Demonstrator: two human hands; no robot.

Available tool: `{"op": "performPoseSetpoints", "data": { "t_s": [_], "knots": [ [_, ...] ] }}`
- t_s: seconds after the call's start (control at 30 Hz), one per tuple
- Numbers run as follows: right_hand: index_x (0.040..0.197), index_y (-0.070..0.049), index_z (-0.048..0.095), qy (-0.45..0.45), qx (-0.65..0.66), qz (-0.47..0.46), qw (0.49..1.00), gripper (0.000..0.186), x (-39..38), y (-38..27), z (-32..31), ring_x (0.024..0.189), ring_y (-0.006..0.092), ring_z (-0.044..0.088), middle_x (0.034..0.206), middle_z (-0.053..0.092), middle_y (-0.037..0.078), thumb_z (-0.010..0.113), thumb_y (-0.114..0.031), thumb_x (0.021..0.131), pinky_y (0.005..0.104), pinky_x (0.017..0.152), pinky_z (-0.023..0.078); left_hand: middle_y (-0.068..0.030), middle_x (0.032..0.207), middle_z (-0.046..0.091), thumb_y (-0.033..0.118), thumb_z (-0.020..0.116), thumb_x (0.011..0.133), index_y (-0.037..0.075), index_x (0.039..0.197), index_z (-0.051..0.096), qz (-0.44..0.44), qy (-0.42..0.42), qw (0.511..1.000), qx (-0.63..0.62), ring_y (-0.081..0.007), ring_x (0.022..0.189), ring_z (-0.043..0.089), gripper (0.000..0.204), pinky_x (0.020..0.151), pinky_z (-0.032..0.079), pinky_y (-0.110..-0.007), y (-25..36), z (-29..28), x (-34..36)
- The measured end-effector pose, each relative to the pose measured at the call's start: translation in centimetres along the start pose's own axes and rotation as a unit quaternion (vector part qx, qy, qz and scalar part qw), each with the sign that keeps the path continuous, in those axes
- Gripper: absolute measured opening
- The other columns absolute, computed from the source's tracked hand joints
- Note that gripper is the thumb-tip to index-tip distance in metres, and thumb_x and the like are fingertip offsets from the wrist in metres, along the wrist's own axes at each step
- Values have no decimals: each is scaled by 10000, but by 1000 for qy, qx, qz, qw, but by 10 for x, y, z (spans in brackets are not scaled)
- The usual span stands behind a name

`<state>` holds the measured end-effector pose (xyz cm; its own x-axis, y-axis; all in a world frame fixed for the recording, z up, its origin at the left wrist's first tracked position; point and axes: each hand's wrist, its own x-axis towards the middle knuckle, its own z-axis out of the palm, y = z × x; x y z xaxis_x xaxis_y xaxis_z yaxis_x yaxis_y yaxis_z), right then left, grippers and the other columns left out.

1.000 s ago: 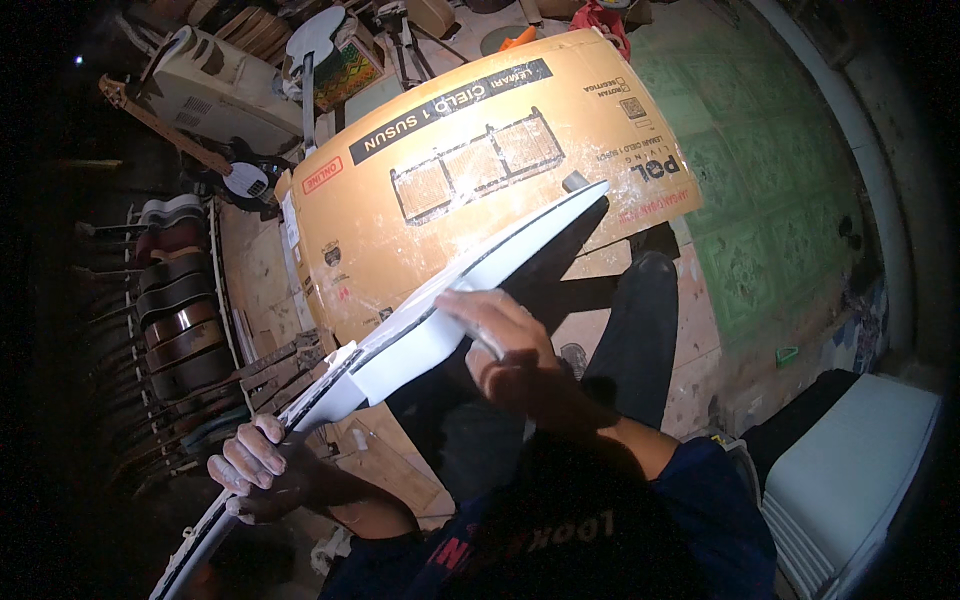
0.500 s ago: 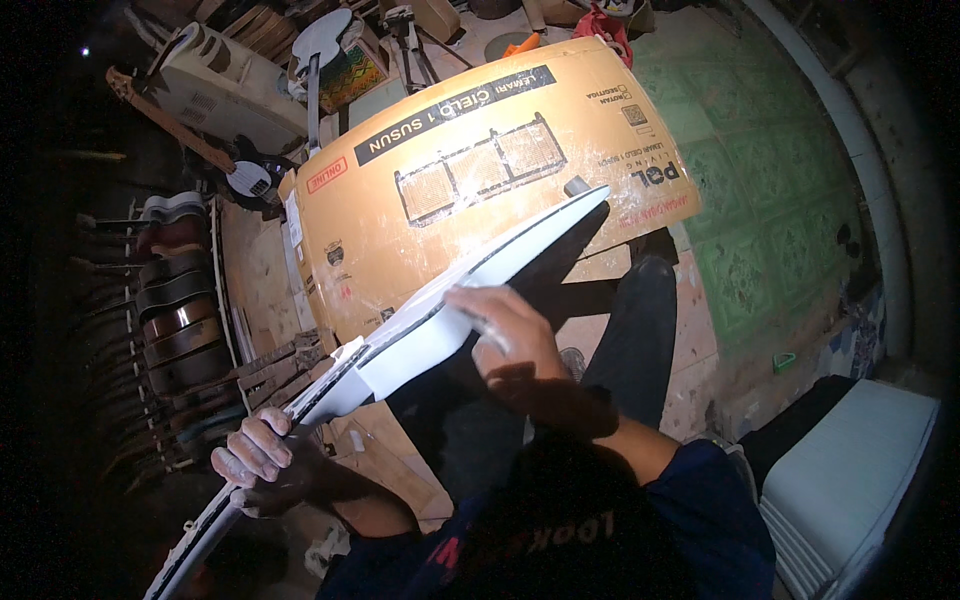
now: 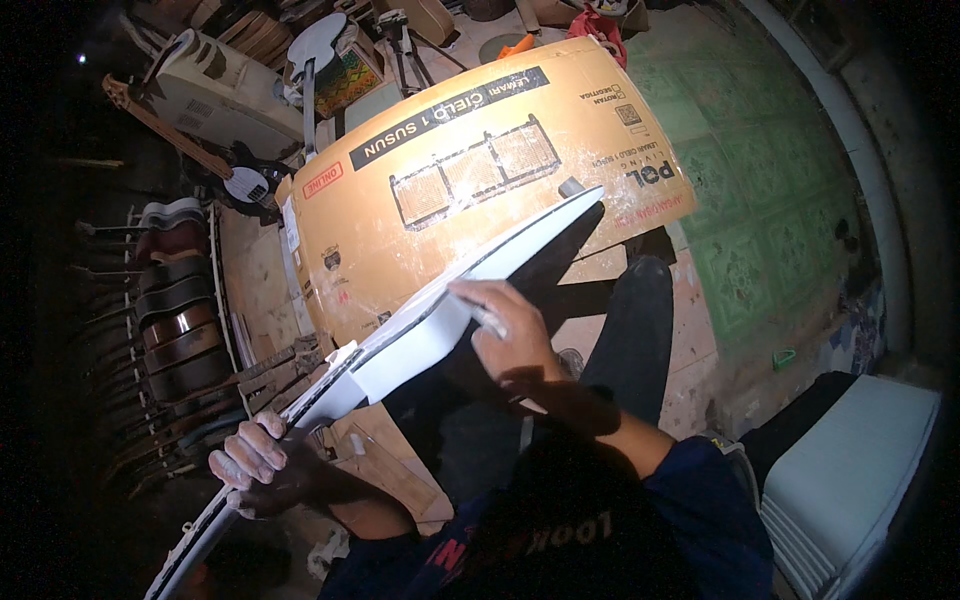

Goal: The person smooths the surface of a white guitar body using a sanding block. They hold the guitar neck with their left hand and rub the block along the edges and curves of the body with their right hand. The person works on different sections of the guitar body, including the upper and lower bouts, to refine the finish.

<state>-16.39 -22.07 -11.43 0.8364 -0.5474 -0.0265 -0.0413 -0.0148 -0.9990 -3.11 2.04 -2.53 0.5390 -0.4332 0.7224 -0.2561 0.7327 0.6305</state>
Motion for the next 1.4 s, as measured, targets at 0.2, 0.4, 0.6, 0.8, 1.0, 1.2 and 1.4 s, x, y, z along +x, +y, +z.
{"op": "performPoseSetpoints", "data": {
  "t_s": [0.2,0.4,0.6,0.8,1.0,1.2,1.4],
  "knots": [
    [1263,11,594,14,73,-19,997,613,-3,18,4,1223,289,553,1235,579,178,412,160,697,351,1096,396,7,693,504,294,654,903,164,831,482,-6,10,1000,7,-149,655,510,227,751,407,-386,1,3,2],
    [1222,17,620,15,70,-60,996,582,-2,33,2,1196,292,581,1237,600,186,440,177,693,350,1061,441,9,690,510,292,661,905,168,823,486,-24,-29,999,-5,-150,655,518,230,763,415,-384,3,-17,2],
    [1173,-15,660,127,-205,-135,961,510,34,71,-28,1146,338,603,1170,647,177,473,135,723,417,1027,458,4,697,521,299,653,912,163,828,491,-8,48,999,21,-150,655,521,228,752,408,-376,-1,10,7],
    [1175,-18,657,149,-302,-155,929,485,53,104,-61,1122,335,618,1192,649,182,507,106,730,420,1004,471,4,696,515,323,658,899,158,837,485,-8,14,1000,13,-148,647,518,247,745,411,-377,-1,-3,7],
    [1192,-20,659,56,-232,-198,951,507,18,64,-18,1125,336,613,1217,643,182,495,89,725,406,1005,474,11,690,490,319,652,905,158,845,474,-10,27,1000,12,-149,651,510,247,754,412,-383,0,-9,0],
    [1203,51,621,240,-282,-109,922,473,76,149,-107,1129,375,590,1189,638,229,470,71,755,411,1045,441,17,695,487,346,650,903,164,844,467,-17,49,998,27,-149,656,503,265,760,412,-385,0,3,9],
    [1210,19,649,108,-290,-193,931,500,44,114,-59,1144,353,604,1221,642,211,481,80,742,382,1034,446,12,707,486,344,626,920,160,850,472,-15,81,996,24,-153,658,489,250,787,417,-391,2,4,5]
  ]
}}
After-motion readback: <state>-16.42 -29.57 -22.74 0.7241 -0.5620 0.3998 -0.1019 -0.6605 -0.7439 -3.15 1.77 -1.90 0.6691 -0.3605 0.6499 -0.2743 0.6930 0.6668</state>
